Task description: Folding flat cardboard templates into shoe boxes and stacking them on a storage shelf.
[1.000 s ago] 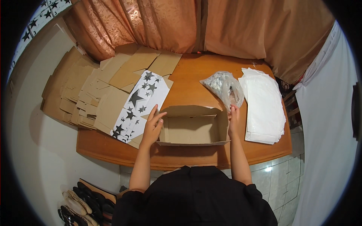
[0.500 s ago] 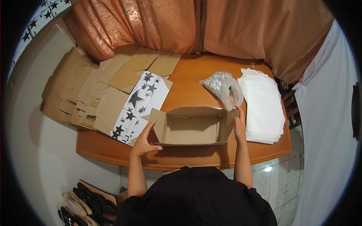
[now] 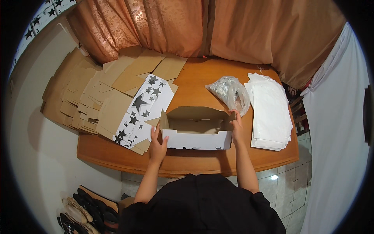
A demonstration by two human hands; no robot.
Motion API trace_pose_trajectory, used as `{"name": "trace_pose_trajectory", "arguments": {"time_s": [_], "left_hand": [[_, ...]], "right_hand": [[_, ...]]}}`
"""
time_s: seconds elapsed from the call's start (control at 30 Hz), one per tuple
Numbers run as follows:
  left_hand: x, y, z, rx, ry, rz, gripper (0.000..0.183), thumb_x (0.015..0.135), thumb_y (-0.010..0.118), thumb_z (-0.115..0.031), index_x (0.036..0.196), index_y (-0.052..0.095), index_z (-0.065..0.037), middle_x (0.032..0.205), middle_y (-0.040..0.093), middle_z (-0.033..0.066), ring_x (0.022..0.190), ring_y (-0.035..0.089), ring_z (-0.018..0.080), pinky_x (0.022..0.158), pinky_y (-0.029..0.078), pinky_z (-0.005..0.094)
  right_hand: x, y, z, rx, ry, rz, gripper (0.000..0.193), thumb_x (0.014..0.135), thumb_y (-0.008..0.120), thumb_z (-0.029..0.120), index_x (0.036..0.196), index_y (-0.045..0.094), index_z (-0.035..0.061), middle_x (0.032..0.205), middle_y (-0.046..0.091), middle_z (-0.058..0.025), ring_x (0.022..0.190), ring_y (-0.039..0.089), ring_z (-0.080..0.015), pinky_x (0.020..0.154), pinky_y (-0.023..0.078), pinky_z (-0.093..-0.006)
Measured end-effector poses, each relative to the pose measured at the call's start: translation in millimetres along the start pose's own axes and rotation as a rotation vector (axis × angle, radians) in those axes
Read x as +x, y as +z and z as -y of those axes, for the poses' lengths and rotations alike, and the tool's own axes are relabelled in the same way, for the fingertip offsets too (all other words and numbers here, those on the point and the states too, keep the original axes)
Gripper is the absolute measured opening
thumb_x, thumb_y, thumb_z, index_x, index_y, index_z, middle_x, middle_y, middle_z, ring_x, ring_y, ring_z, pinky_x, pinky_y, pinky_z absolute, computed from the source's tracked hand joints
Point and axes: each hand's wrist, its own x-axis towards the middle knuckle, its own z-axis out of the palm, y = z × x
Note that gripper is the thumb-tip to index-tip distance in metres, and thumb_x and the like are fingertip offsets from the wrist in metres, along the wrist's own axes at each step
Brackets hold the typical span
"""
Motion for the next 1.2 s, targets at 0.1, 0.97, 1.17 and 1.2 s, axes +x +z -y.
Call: {"name": "trace_pose_trajectory", "arguments": {"time_s": [0.1,0.97,1.17,1.2], "left_hand": [[8,-3,8,-0.483,-0.376,-0.024,0.069,0.083,0.056,0.000,0.140,0.017,-0.002,0.128,0.044,0.0231,0.115,0.048,0.0268,0.097,0.037,0.0336],[2,12,-16,0.711,0.017,0.407,0.056,0.089,0.045,-0.035,0.137,0.036,-0.008,0.143,0.033,0.0131,0.133,0.027,0.0292,0.101,0.013,0.0640],[20,7,-19,0.585,0.129,0.569,0.059,0.090,0.043,-0.041,0.139,0.032,-0.011,0.145,0.027,0.0133,0.134,0.024,0.0296,0.102,0.012,0.0635],[21,8,-16,0.555,0.146,0.587,0.059,0.090,0.043,-0.042,0.139,0.032,-0.011,0.146,0.026,0.0132,0.134,0.024,0.0298,0.102,0.013,0.0633]], "right_hand": [[1,7,-1,0.141,-0.026,0.050,0.047,0.073,0.037,0.010,0.119,0.045,0.0083,0.119,0.047,-0.0067,0.112,0.041,-0.0177,0.097,0.030,-0.0294],[2,16,1,0.267,0.007,0.035,0.050,0.072,0.040,0.008,0.122,0.045,0.0052,0.119,0.045,-0.0081,0.115,0.040,-0.0188,0.100,0.027,-0.0295],[-1,5,7,0.278,0.031,0.122,0.060,0.069,0.040,0.011,0.128,0.044,0.0034,0.127,0.044,-0.0115,0.124,0.036,-0.0216,0.104,0.024,-0.0306],[-1,2,9,0.278,0.029,0.118,0.060,0.069,0.040,0.011,0.128,0.044,0.0034,0.127,0.044,-0.0115,0.124,0.036,-0.0216,0.104,0.024,-0.0306]]}}
